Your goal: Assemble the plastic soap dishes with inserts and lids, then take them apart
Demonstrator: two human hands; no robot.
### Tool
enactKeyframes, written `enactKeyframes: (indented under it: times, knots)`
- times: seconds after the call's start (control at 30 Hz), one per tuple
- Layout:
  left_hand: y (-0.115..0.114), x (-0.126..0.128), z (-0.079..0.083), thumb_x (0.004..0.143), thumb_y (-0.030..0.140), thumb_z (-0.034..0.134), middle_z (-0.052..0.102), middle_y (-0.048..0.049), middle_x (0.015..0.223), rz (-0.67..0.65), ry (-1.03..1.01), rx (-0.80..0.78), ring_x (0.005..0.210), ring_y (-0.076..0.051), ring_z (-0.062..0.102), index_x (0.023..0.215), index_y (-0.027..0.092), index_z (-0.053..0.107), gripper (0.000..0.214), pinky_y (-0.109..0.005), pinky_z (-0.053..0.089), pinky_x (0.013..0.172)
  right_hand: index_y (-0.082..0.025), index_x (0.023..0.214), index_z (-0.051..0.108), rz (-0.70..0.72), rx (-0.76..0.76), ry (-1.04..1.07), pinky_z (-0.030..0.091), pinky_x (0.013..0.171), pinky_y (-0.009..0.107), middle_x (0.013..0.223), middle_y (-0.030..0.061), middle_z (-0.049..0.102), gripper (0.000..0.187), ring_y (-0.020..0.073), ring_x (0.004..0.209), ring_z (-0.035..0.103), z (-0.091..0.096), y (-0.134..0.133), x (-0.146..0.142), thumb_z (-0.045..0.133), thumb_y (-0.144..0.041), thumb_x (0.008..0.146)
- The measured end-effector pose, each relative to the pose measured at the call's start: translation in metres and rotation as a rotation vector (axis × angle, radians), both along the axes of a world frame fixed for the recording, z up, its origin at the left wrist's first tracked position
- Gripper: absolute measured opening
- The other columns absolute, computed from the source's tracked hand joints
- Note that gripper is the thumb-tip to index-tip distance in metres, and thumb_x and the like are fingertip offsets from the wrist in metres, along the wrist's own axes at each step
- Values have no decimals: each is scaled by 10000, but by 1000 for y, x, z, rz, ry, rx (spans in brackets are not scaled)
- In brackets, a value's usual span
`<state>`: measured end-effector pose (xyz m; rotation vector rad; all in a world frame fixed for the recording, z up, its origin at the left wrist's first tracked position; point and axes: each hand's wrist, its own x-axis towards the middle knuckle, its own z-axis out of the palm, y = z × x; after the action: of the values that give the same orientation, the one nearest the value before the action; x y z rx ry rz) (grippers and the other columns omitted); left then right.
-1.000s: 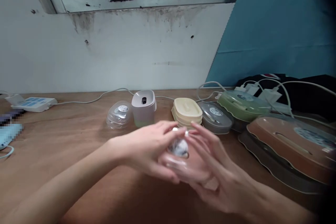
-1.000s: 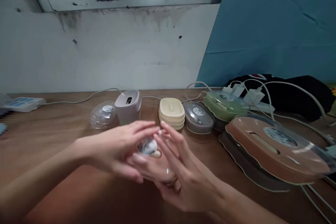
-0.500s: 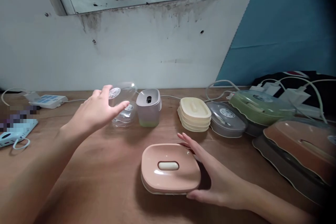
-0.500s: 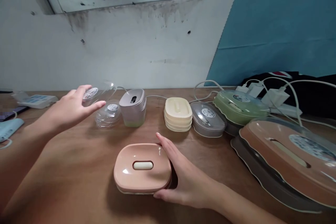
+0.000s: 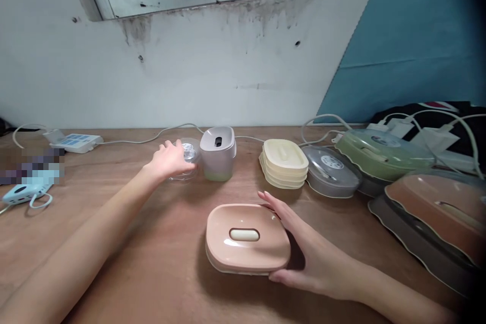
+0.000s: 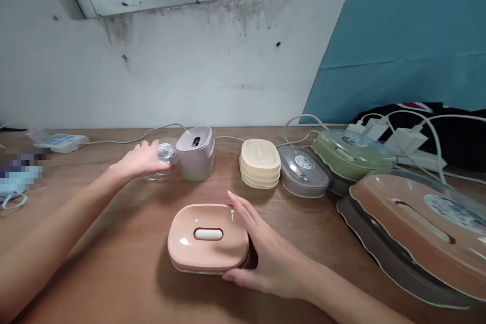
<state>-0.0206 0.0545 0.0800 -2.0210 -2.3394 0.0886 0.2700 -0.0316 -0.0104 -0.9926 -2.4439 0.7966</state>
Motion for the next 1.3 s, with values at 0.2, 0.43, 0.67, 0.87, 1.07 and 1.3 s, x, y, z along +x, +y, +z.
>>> enactKeyframes:
  times: [0.2,0.43,0.67,0.87,1.07,1.3]
  knots:
    - [-3,4,-4,671,564,510,486,-267,1168,7,-9,-28,1061,-392,529,1209,59,411,744,-389,473,756,-272,1425,-95,5,12,0,296,1056,496,1501,153,94,1044,304,1360,207,0,0,-1,663,-359,712]
    - [-3,-1,-6,694,547,474,495,-241,1138,34,-48,-14,968,-353,593,1212,68,403,709,-353,492,701,-280,1416,-106,12,35,-4,293,1058,483,1497,151,95,1041,291,1360,211,0,1,-1,661,-357,717]
    - [-7,-12,-2,715,575,425,498,-238,1177,97,-60,11,1018,-349,576,1235,84,393,717,-361,488,727,-264,1424,-92,5,43,-3,306,1056,450,1495,158,111,1045,294,1354,231,0,0,-2,666,-350,709]
    - [-4,-14,0,684,636,470,453,-271,1215,60,7,7,1106,-396,491,1255,71,371,809,-417,466,780,-285,1417,-107,25,65,-9,312,1053,459,1499,145,92,1034,296,1354,228,0,0,-2,654,-349,719]
    - [11,-9,14,629,588,559,449,-245,1206,-61,82,-82,1113,-382,470,1221,95,416,784,-404,459,800,-323,1398,-137,26,46,-35,305,1052,486,1506,129,59,1031,292,1359,214,1,0,-1,648,-357,731]
    - [15,0,16,602,510,627,428,-233,1244,-126,161,-174,1119,-382,462,1238,128,431,768,-413,447,831,-296,1415,-124,33,54,-17,307,1058,471,1509,128,63,1031,292,1361,208,-4,1,0,645,-356,732]
